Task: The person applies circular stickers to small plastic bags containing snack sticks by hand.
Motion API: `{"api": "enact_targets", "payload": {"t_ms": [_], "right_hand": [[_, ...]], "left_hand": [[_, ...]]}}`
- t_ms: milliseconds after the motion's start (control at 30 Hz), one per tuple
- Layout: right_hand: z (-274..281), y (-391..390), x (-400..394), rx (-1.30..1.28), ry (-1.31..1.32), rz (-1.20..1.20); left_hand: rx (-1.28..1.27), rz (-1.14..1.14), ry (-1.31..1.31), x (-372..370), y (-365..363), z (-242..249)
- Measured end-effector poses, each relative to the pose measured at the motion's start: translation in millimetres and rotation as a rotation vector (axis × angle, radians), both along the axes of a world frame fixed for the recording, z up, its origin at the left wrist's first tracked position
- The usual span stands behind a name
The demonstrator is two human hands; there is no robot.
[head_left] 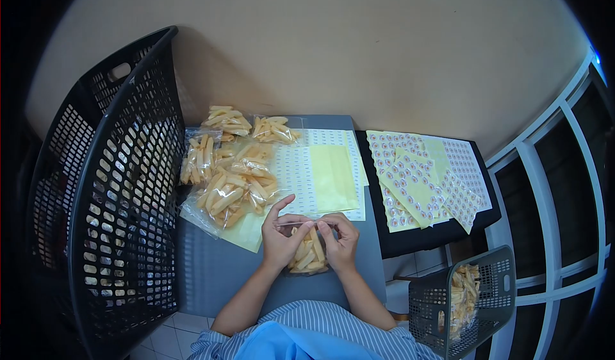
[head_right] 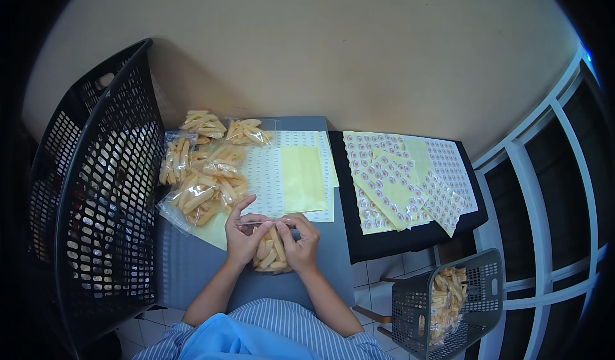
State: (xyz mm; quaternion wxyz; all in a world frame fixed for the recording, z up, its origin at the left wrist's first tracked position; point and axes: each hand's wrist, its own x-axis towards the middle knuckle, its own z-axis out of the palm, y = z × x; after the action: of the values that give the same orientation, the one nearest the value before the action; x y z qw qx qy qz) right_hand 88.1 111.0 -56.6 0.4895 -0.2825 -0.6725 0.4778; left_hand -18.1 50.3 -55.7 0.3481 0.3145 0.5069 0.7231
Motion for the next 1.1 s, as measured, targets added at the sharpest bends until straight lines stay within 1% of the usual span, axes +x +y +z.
{"api": "enact_targets", "payload": {"t_ms": [33, 67, 100, 133, 167, 200, 233, 267, 300, 333, 367, 433, 467, 500, 533, 567, 600, 633, 700, 733, 767, 833, 900, 933, 1000, 1033, 1067, 1100], "right_hand": [[-2.4, 0.5, 1.3, 0.003, 0.000, -0.001], [-6.8, 1.7, 2.0, -0.066, 0.027, 0.030], [-8.6, 3.0, 2.4, -0.135, 0.055, 0.061], [-6.0, 3.9, 3.8, -0.132, 0.058, 0.062], [-1.8, 4.9, 6.2, -0.116, -0.014, 0.067], [1.5, 6.6, 7.8, -0.096, -0.086, 0.069], [3.1, 7.8, 7.4, -0.090, -0.084, 0.056], [4.0, 7.2, 5.9, -0.065, -0.110, 0.056], [4.4, 6.6, 6.7, -0.044, -0.139, 0.055], [1.9, 9.6, 9.2, -0.098, -0.180, 0.099], [-1.2, 11.8, 14.9, -0.101, -0.182, 0.085], [-5.0, 24.2, 27.8, -0.313, -0.170, 0.239], [-1.4, 32.8, 39.1, -0.270, -0.205, 0.134], [6.9, 43.7, 55.1, -0.085, -0.289, -0.085], [-7.0, 62.9, 73.4, -0.050, -0.279, -0.207], [-5.3, 79.1, 94.5, 0.236, -0.470, -0.374], [-15.3, 96.0, 113.5, 0.328, -0.649, -0.508], [-29.5, 113.6, 133.3, 0.433, -0.766, -0.549], [-45.0, 128.5, 155.1, 0.449, -0.888, -0.586], [-51.3, 133.3, 160.4, 0.449, -0.887, -0.587], [-58.3, 138.1, 163.8, 0.424, -0.886, -0.586], [-65.9, 143.2, 170.0, 0.396, -0.883, -0.582], [-68.0, 145.0, 171.4, 0.269, -0.893, -0.562], [-69.0, 145.4, 171.0, 0.268, -0.891, -0.562], [-70.6, 146.5, 169.7, 0.335, -0.761, -0.691], [-65.4, 145.6, 167.6, 0.335, -0.761, -0.692], [-59.3, 145.4, 166.3, 0.369, -0.693, -0.740], [-52.9, 144.1, 164.8, 0.404, -0.623, -0.785]], "left_hand": [[0.016, -0.014, -0.001, -1.3, -0.5, -0.9], [0.017, -0.014, 0.000, -5.3, -1.7, 0.5], [-0.049, -0.089, 0.030, -11.2, -3.4, 3.4], [-0.114, -0.164, 0.059, -17.6, -6.0, 5.7], [-0.112, -0.165, 0.063, -24.2, -10.0, 6.8], [-0.097, -0.249, 0.033, -31.0, -13.8, 7.1], [-0.082, -0.340, 0.004, -36.4, -16.0, 6.5], [-0.111, -0.361, 0.069, -40.2, -17.6, 2.8], [-0.111, -0.383, 0.070, -39.8, -16.0, 1.9], [-0.100, -0.361, 0.053, -37.8, -14.6, 1.6], [-0.089, -0.335, 0.035, -36.3, -13.8, 0.8], [-0.114, -0.360, 0.070, -34.2, -11.8, -2.8], [-0.129, -0.355, 0.097, -33.1, -11.4, -5.8], [-0.146, -0.349, 0.122, -32.3, -10.2, -6.9], [-0.147, -0.353, 0.123, -30.5, -10.1, -2.4], [-0.189, -0.380, 0.184, -28.0, -11.3, 5.5], [-0.229, -0.406, 0.244, -25.3, -11.1, 9.5], [-0.231, -0.410, 0.242, -22.4, -10.7, 8.1], [-0.209, -0.138, 0.885, -16.7, -8.0, 4.2], [-0.205, -0.115, 0.803, -15.9, -7.2, 2.0], [-0.204, -0.114, 0.805, -16.6, -5.8, -0.2], [-0.141, 0.015, 0.823, -17.0, -4.7, -3.9], [-0.164, 0.022, 0.808, -16.3, -5.7, -4.2], [-0.186, 0.028, 0.789, -15.7, -5.8, -3.9], [-0.157, 0.038, 0.807, -12.9, -5.4, 0.4], [-0.129, 0.047, 0.822, -10.7, -5.8, 2.9], [-0.127, 0.047, 0.822, -8.6, -7.0, 5.0], [-0.126, 0.003, 0.764, -6.4, -8.9, 6.9]]}}
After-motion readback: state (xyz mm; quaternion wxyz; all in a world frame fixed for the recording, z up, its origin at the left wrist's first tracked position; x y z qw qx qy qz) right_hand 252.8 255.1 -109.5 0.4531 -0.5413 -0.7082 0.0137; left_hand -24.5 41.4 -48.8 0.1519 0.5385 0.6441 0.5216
